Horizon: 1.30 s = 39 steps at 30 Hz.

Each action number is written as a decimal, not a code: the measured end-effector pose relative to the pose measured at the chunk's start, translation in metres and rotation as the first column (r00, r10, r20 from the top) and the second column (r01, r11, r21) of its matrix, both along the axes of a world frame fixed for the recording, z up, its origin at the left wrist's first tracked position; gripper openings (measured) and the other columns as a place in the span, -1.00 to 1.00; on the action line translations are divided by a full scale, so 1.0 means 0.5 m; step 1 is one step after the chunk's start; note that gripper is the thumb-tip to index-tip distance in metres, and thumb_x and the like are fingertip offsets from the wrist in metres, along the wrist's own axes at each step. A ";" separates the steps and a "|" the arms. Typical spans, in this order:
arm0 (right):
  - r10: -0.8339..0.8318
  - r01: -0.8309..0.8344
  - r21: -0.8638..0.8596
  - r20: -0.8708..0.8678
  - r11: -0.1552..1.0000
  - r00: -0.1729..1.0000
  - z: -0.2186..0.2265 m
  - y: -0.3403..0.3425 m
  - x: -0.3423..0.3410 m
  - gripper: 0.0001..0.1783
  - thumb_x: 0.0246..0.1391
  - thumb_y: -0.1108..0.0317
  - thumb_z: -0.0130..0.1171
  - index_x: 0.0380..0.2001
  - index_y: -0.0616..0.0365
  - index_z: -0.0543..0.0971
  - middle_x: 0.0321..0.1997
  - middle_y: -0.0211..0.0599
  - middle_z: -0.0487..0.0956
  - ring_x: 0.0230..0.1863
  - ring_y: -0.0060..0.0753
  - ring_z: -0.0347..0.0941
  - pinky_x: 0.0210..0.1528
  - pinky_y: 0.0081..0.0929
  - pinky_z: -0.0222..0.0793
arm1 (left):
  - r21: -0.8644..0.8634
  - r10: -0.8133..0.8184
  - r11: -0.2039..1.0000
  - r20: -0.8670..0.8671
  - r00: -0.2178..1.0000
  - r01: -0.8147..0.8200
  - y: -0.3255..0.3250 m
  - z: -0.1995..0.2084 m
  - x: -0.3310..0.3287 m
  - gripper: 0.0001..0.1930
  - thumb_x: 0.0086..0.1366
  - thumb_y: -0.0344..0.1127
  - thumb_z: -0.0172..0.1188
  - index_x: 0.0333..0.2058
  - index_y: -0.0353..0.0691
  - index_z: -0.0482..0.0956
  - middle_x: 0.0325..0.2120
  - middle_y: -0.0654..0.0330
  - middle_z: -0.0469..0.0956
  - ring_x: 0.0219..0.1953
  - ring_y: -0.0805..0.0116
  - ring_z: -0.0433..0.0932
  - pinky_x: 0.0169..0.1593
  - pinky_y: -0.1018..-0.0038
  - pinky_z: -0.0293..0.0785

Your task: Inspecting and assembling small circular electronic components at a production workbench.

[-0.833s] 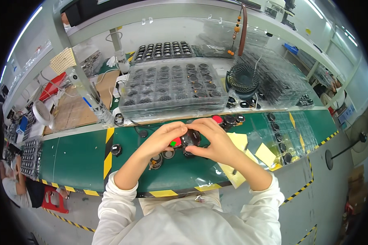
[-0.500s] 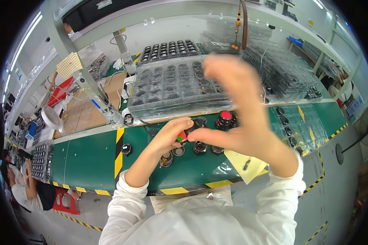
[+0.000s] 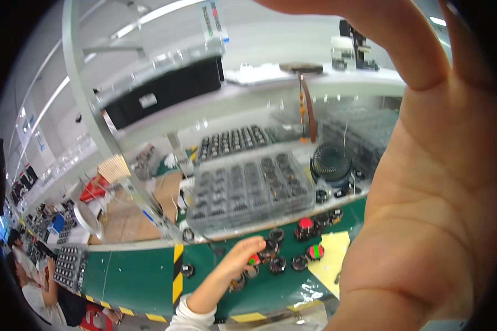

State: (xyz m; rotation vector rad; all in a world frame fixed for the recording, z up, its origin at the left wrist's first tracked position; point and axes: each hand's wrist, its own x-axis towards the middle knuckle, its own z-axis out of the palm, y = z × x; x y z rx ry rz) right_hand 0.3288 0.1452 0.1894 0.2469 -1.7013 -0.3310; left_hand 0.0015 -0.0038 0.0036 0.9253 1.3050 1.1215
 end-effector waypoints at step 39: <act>0.129 -0.132 0.019 0.119 0.991 0.984 0.026 -0.078 -0.006 -0.05 -0.21 -0.07 0.40 0.19 0.18 0.27 0.20 -0.11 0.26 0.20 -0.13 0.23 0.20 -0.28 0.26 | 0.007 -0.028 1.000 0.084 0.996 0.028 -0.021 0.031 0.023 -0.78 0.40 -0.09 0.06 -0.20 -0.09 0.53 -0.38 0.45 0.52 -0.51 0.77 0.30 -0.61 0.71 0.02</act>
